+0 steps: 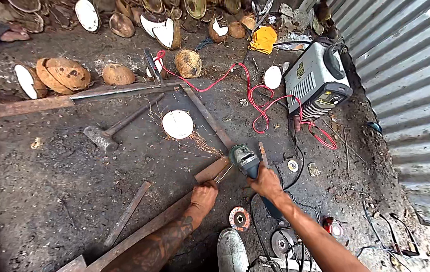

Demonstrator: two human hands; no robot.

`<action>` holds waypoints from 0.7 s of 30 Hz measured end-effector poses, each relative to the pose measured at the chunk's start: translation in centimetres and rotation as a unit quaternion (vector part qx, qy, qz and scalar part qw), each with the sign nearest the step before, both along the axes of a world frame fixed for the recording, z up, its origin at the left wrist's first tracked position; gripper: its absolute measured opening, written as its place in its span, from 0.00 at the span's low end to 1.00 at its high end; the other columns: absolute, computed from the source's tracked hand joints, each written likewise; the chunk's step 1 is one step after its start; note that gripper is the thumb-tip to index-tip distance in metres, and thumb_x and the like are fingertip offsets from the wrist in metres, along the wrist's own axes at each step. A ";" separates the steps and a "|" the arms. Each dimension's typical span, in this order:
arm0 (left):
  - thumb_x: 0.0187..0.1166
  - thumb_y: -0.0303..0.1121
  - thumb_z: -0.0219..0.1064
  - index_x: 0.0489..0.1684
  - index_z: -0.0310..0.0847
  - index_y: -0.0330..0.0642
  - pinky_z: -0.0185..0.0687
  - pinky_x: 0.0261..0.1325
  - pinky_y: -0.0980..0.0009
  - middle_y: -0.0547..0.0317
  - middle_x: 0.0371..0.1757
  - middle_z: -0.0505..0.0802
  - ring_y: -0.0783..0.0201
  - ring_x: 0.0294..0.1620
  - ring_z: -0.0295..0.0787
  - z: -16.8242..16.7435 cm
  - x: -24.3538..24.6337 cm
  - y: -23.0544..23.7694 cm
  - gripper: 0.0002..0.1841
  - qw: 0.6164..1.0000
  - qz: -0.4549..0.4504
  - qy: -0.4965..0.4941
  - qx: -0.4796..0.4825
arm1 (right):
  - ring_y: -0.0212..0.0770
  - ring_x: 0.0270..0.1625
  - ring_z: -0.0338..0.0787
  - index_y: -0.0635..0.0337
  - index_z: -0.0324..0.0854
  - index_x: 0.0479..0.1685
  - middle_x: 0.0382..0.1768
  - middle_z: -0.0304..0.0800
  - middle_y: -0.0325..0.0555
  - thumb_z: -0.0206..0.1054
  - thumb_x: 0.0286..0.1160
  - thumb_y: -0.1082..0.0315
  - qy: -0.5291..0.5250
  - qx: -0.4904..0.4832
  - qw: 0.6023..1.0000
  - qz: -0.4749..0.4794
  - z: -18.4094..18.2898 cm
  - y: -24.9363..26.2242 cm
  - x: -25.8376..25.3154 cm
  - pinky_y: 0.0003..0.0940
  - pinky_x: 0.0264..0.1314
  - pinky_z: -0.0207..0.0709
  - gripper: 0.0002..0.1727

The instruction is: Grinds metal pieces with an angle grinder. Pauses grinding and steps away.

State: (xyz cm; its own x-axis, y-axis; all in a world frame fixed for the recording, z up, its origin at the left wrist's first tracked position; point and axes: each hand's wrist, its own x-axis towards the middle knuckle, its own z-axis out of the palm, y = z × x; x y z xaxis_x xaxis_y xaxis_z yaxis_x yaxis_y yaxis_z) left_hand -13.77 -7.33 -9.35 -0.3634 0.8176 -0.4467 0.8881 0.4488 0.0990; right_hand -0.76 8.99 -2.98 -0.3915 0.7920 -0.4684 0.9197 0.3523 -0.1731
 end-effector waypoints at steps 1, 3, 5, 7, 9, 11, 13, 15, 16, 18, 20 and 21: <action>0.88 0.24 0.47 0.67 0.75 0.25 0.86 0.52 0.45 0.32 0.50 0.92 0.35 0.53 0.93 0.2 0.0 0.0 0.17 1.000 0.002 0.001 0.002 | 0.61 0.60 0.92 0.62 0.64 0.83 0.55 0.91 0.59 0.75 0.63 0.45 0.020 0.006 1.000 -0.017 -0.1 0.9 0.4 0.63 0.62 0.82 0.48; 0.89 0.24 0.47 0.68 0.75 0.26 0.85 0.54 0.44 0.32 0.52 0.92 0.35 0.55 0.92 0.6 -0.2 0.0 0.17 1.000 0.012 -0.004 -0.005 | 0.60 0.57 0.92 0.64 0.67 0.80 0.52 0.92 0.59 0.78 0.61 0.45 0.103 0.012 0.993 -0.052 -0.4 1.6 2.1 0.64 0.61 0.82 0.47; 0.90 0.25 0.46 0.70 0.73 0.27 0.84 0.56 0.44 0.32 0.54 0.91 0.35 0.56 0.91 0.8 -0.6 -0.1 0.18 1.000 0.027 0.001 -0.015 | 0.56 0.51 0.93 0.64 0.72 0.74 0.47 0.92 0.57 0.81 0.58 0.50 0.226 0.007 0.969 -0.094 -0.8 1.0 4.0 0.63 0.58 0.84 0.44; 0.94 0.35 0.46 0.70 0.73 0.28 0.83 0.56 0.44 0.32 0.54 0.91 0.36 0.56 0.91 1.0 -1.4 -0.1 0.20 0.999 0.039 0.012 -0.033 | 0.44 0.42 0.94 0.63 0.76 0.65 0.40 0.92 0.48 0.82 0.52 0.54 0.351 -0.010 0.925 -0.149 -1.3 -0.4 5.9 0.51 0.48 0.88 0.38; 0.93 0.52 0.50 0.71 0.73 0.29 0.82 0.60 0.41 0.31 0.57 0.90 0.35 0.58 0.90 1.9 -2.7 -0.1 0.30 0.997 0.040 -0.010 -0.066 | 0.37 0.40 0.95 0.63 0.78 0.62 0.39 0.93 0.44 0.81 0.49 0.59 0.434 -0.037 0.879 -0.195 -1.3 -1.6 7.4 0.41 0.44 0.91 0.35; 0.84 0.66 0.53 0.71 0.77 0.32 0.79 0.65 0.38 0.33 0.60 0.90 0.36 0.62 0.88 3.8 -5.0 0.0 0.40 0.992 0.049 -0.050 -0.101 | 0.35 0.39 0.95 0.64 0.79 0.61 0.39 0.93 0.43 0.80 0.48 0.62 0.460 -0.053 0.857 -0.228 -1.0 -2.5 8.6 0.38 0.43 0.91 0.34; 0.78 0.74 0.52 0.65 0.82 0.36 0.80 0.65 0.36 0.35 0.61 0.90 0.36 0.64 0.88 5.1 -8.2 0.6 0.44 0.989 0.110 -0.060 -0.082 | 0.34 0.40 0.93 0.68 0.77 0.62 0.40 0.92 0.45 0.80 0.50 0.67 0.459 -0.056 0.852 -0.246 -0.3 -3.1 9.5 0.36 0.45 0.90 0.33; 0.80 0.70 0.55 0.71 0.79 0.33 0.79 0.66 0.34 0.32 0.63 0.89 0.34 0.67 0.87 5.0 -12.3 1.5 0.43 0.966 0.246 -0.076 -0.002 | 0.32 0.41 0.92 0.71 0.75 0.63 0.41 0.90 0.46 0.79 0.54 0.71 0.452 -0.063 0.852 -0.256 0.0 -3.4 10.1 0.34 0.48 0.89 0.32; 0.82 0.66 0.56 0.77 0.73 0.33 0.79 0.68 0.34 0.31 0.65 0.88 0.34 0.68 0.86 4.1 -14.6 2.1 0.42 0.940 0.325 -0.090 0.046 | 0.30 0.41 0.92 0.71 0.74 0.63 0.42 0.89 0.46 0.79 0.55 0.71 0.450 -0.067 0.851 -0.261 0.0 -3.6 10.4 0.33 0.49 0.89 0.31; 0.86 0.62 0.55 0.89 0.56 0.35 0.81 0.70 0.40 0.31 0.72 0.84 0.38 0.70 0.86 1.6 -18.8 3.7 0.43 0.856 0.473 -0.169 0.123 | 0.30 0.41 0.92 0.72 0.74 0.63 0.42 0.89 0.46 0.79 0.56 0.71 0.460 -0.074 0.842 -0.274 -0.3 -3.5 10.5 0.32 0.49 0.89 0.32; 0.91 0.59 0.51 0.90 0.54 0.39 0.86 0.58 0.47 0.31 0.68 0.84 0.42 0.58 0.90 -0.8 -21.6 5.1 0.38 0.714 0.569 -0.350 0.210 | 0.29 0.41 0.91 0.71 0.73 0.62 0.41 0.89 0.45 0.79 0.56 0.70 0.467 -0.080 0.834 -0.283 -0.3 -3.4 10.3 0.31 0.49 0.89 0.31; 0.92 0.60 0.47 0.84 0.61 0.37 0.86 0.52 0.50 0.33 0.62 0.87 0.44 0.51 0.90 -1.9 -22.3 5.7 0.36 0.651 0.590 -0.416 0.235 | 0.30 0.41 0.92 0.71 0.72 0.62 0.42 0.89 0.45 0.80 0.57 0.70 0.470 -0.087 0.831 -0.285 -0.3 -3.4 10.3 0.32 0.50 0.89 0.32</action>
